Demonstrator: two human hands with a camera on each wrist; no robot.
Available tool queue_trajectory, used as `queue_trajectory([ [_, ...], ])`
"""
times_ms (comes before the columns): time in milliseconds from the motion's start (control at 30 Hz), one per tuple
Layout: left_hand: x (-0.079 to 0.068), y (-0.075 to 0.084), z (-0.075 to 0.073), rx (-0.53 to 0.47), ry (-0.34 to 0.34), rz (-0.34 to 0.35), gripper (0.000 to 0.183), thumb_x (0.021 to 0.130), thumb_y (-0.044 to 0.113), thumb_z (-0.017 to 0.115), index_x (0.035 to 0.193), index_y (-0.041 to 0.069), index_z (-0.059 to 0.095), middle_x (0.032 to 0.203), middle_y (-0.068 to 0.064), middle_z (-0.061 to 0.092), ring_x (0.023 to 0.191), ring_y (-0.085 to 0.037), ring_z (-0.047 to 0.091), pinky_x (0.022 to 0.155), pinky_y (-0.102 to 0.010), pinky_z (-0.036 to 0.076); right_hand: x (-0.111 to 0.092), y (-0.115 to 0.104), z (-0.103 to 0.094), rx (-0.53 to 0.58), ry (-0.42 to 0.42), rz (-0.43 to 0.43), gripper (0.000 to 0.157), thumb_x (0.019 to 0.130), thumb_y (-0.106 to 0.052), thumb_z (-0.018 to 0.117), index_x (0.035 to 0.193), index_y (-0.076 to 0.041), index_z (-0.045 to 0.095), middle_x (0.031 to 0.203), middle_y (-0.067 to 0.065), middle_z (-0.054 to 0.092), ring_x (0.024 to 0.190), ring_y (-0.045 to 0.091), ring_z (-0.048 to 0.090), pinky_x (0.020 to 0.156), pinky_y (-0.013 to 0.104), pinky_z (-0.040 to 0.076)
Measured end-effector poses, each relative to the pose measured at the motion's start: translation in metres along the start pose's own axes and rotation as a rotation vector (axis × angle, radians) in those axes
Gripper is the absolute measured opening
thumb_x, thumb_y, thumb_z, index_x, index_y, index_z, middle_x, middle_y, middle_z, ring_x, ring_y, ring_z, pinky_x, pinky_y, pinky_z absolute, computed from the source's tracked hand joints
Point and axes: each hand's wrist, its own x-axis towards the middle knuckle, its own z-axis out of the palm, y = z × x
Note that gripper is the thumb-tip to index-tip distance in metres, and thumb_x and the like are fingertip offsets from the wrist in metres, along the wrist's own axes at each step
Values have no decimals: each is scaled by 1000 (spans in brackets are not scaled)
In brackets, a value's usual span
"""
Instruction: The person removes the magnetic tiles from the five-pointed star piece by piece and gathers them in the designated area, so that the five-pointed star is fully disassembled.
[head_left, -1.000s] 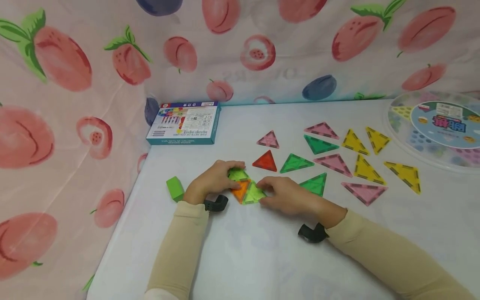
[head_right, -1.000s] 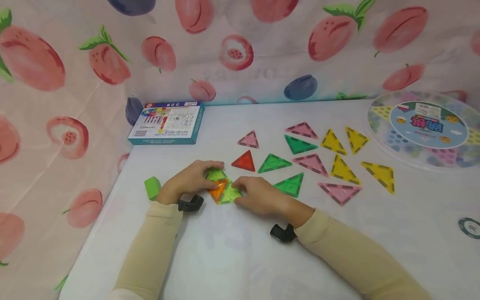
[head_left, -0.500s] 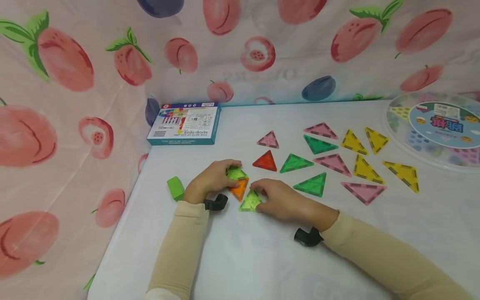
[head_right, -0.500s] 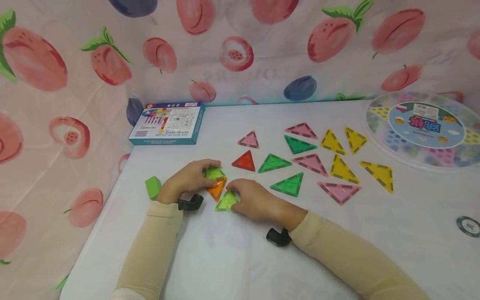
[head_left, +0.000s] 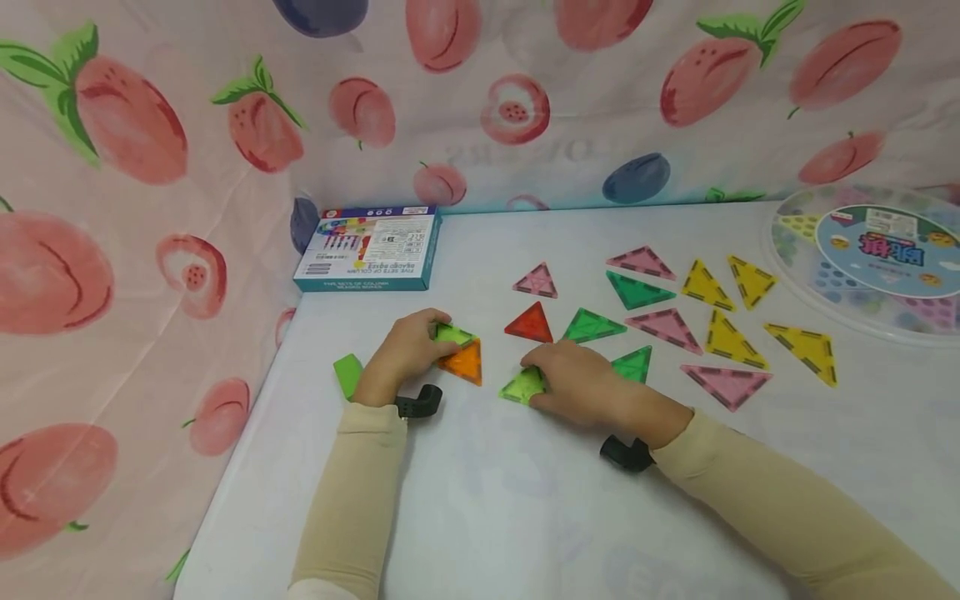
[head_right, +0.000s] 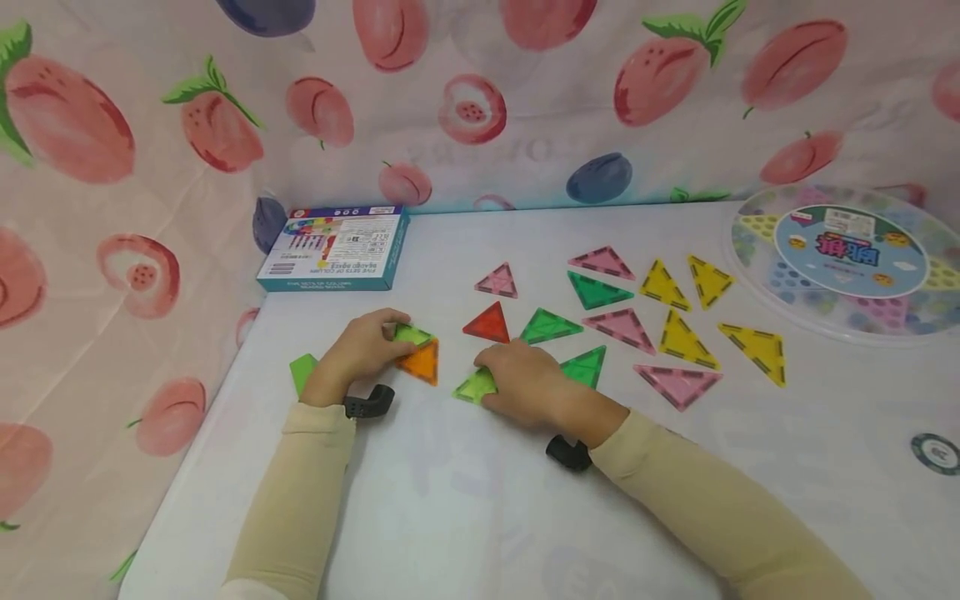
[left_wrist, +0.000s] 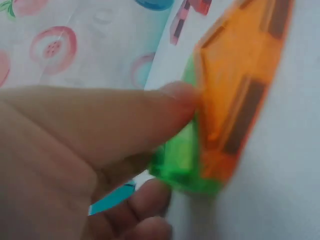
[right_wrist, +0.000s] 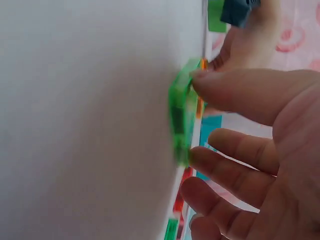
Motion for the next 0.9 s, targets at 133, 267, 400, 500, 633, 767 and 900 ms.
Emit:
queue_trajectory([
  [133,-1,-5,-4,-25,-39,14,60,74,29,73,127,18,47,118,-2,50,100,-21,43,92,-40,34,-1,7,-8,76,26,46,47,79,-29,67,119,-10,54,116,1,55,106,21,48,87,38,41],
  [267,-1,-7,-6,-69,-101,42,73,70,25,77,132,17,40,131,-1,41,108,-21,39,98,-42,28,2,9,-13,158,36,81,45,80,-32,66,118,-12,54,116,0,55,105,18,48,87,38,41],
  [400,-1,-7,-6,-82,-102,53,72,70,23,77,131,15,41,132,-3,40,109,-21,39,98,-40,28,11,5,-13,192,19,20,44,81,-34,64,117,-11,56,113,0,57,100,18,50,86,37,42],
  [500,-1,-6,-5,-83,-85,55,70,68,22,78,128,11,43,130,-5,39,106,-22,40,97,-38,30,21,-1,-11,211,-14,-22,44,81,-34,63,117,-10,56,112,0,58,100,19,51,85,36,42],
  [633,-1,-4,-4,-78,-57,46,71,67,22,79,126,7,43,125,-7,40,102,-22,41,94,-36,32,34,-9,-8,216,-60,-12,45,82,-34,63,119,-11,54,113,-1,57,102,16,52,87,34,42],
  [767,0,-3,-3,-76,-19,42,71,67,22,79,125,7,42,123,-7,41,100,-22,42,93,-36,34,45,-17,-5,268,-97,21,47,82,-34,63,122,-13,51,112,-1,57,101,13,51,86,32,43],
  [900,0,-3,-1,-74,16,50,70,68,22,78,125,7,40,124,-8,38,101,-21,42,93,-36,34,53,-22,-5,386,-108,56,42,82,-30,64,119,-14,50,105,-2,57,94,11,51,82,28,44],
])
